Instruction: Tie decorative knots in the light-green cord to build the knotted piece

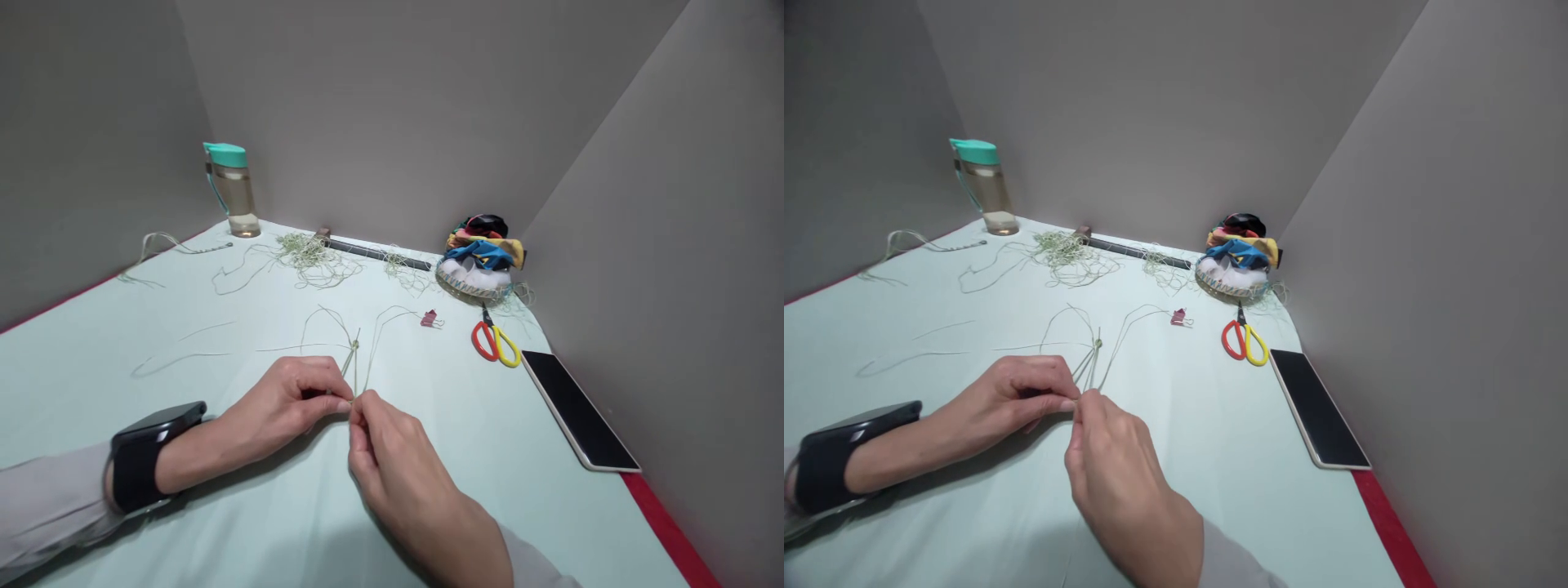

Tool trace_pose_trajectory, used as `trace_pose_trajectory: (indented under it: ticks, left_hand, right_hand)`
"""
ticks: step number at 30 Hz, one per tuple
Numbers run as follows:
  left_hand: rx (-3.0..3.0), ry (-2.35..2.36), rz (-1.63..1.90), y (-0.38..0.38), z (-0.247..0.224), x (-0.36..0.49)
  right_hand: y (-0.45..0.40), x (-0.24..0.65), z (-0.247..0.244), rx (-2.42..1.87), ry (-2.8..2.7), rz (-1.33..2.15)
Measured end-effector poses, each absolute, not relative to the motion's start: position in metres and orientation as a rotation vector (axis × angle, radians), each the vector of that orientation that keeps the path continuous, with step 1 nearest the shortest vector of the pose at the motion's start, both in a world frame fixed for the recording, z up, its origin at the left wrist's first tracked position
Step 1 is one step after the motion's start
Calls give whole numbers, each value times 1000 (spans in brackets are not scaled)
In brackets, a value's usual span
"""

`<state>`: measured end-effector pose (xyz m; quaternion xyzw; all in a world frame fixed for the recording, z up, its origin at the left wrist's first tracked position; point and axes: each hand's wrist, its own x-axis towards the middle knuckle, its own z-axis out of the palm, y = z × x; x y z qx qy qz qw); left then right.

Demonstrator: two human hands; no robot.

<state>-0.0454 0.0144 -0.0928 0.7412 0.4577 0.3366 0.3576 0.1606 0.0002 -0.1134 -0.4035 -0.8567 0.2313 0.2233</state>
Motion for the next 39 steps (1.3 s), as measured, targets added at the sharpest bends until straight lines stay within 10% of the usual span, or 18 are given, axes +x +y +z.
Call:
trace_pose_trajectory:
  ticks: [25, 39]
  left_hand:
    - [2082, 1099, 666, 15, -97, -47]
    - [1427, 1142, 719, 22, -99, -50]
  right_hand:
    - [64, 182, -63, -955, -2232, 1230]
    - [40, 177, -100, -532, -2374, 122]
